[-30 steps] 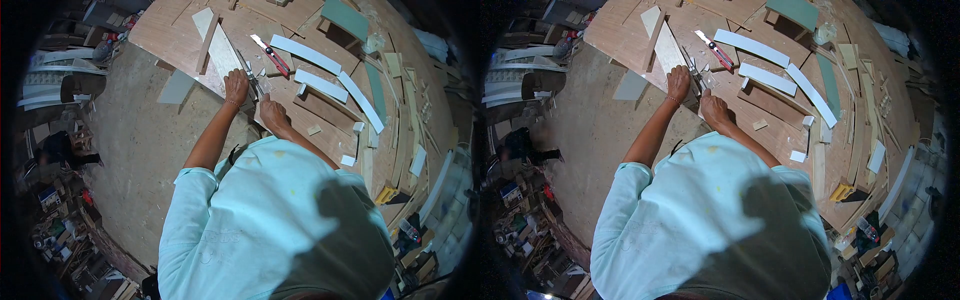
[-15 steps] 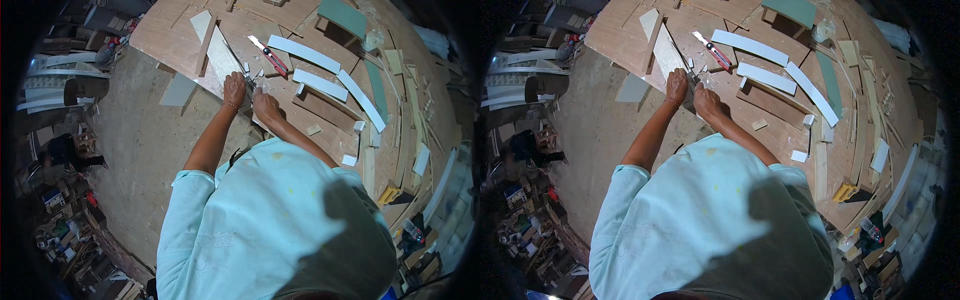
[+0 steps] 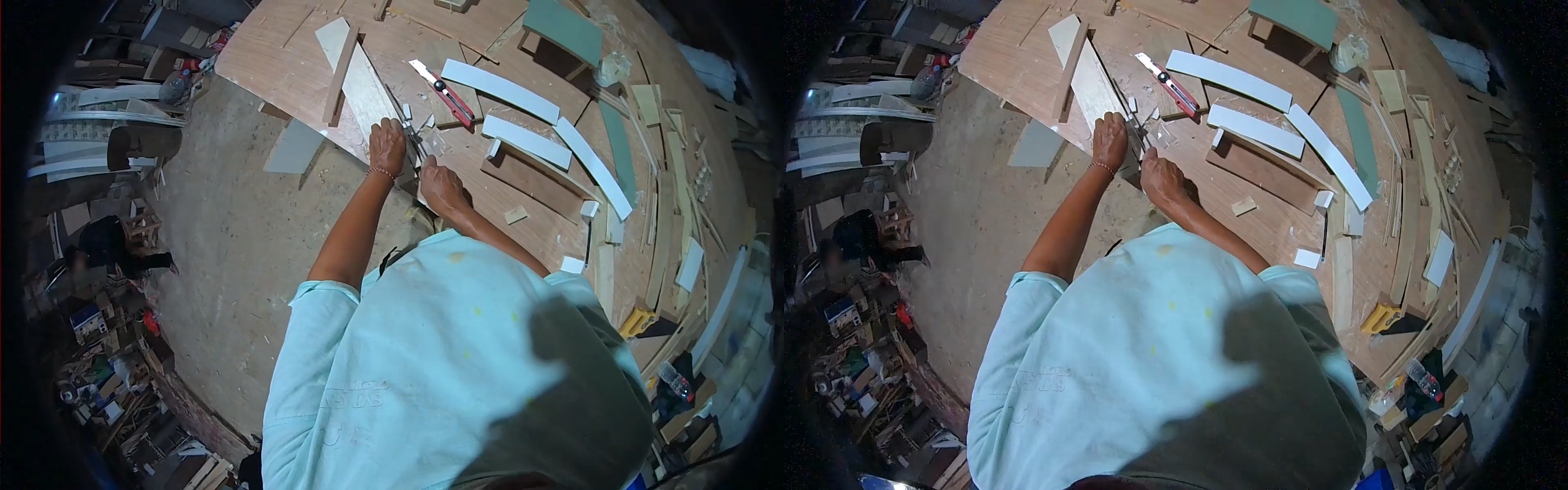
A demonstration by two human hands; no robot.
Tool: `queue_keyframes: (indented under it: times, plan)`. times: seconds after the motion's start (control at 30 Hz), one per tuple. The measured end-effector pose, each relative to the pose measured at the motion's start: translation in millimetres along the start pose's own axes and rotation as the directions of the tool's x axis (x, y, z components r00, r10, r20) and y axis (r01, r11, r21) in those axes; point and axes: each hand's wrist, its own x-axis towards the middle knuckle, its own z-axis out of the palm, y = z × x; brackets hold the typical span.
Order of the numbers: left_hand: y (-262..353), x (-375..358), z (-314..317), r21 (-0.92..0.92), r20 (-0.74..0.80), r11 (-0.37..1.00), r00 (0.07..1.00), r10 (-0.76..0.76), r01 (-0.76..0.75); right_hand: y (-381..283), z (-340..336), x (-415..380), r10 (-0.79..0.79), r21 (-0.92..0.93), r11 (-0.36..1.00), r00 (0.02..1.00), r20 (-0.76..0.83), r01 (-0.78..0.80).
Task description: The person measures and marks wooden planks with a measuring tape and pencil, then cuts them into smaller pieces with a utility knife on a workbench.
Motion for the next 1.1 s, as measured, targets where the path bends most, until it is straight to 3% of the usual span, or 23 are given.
queue_keyframes:
  times: [0.1, 0.3, 0.47, 0.53, 0.63, 0.9, 1.1]
  plan:
    - [-1, -1, 2, 0.040, 0.006, 0.999, 1.000, 0.022, -0.022, -4, 2, 11, 0.056, -0.022, 0.998, 0.998, 0.012, -0.056]
    - [-2, 3, 0, 0.033, 0.052, 0.999, 0.999, -0.010, 0.008, -6, 12, 36, 0.016, 0.051, 0.999, 0.993, -0.115, -0.010]
    - [-1, 4, 2, 0.042, 0.045, 0.999, 0.998, -0.035, 0.033, 3, -4, -5, 0.042, -0.063, 0.997, 0.997, 0.065, -0.038]
    - [-3, 1, 4, 0.043, 0.047, 0.999, 0.999, -0.021, 0.019, -2, -10, -6, 0.042, -0.039, 0.998, 0.997, 0.072, -0.039]
    - [-4, 2, 2, 0.022, -0.079, 0.999, 0.996, 0.035, -0.034, -7, -9, 4, 0.060, -0.017, 0.998, 0.996, 0.064, -0.059]
    - [0, 4, -6, 0.081, 0.104, 0.996, 0.994, -0.031, 0.023, -9, 5, 43, 0.033, 0.018, 0.999, 0.998, -0.050, -0.032]
    - [-4, 0, 4, 0.016, -0.027, 0.999, 0.999, 0.035, -0.035, 3, 0, 3, 0.012, -0.078, 0.997, 1.000, 0.013, -0.011]
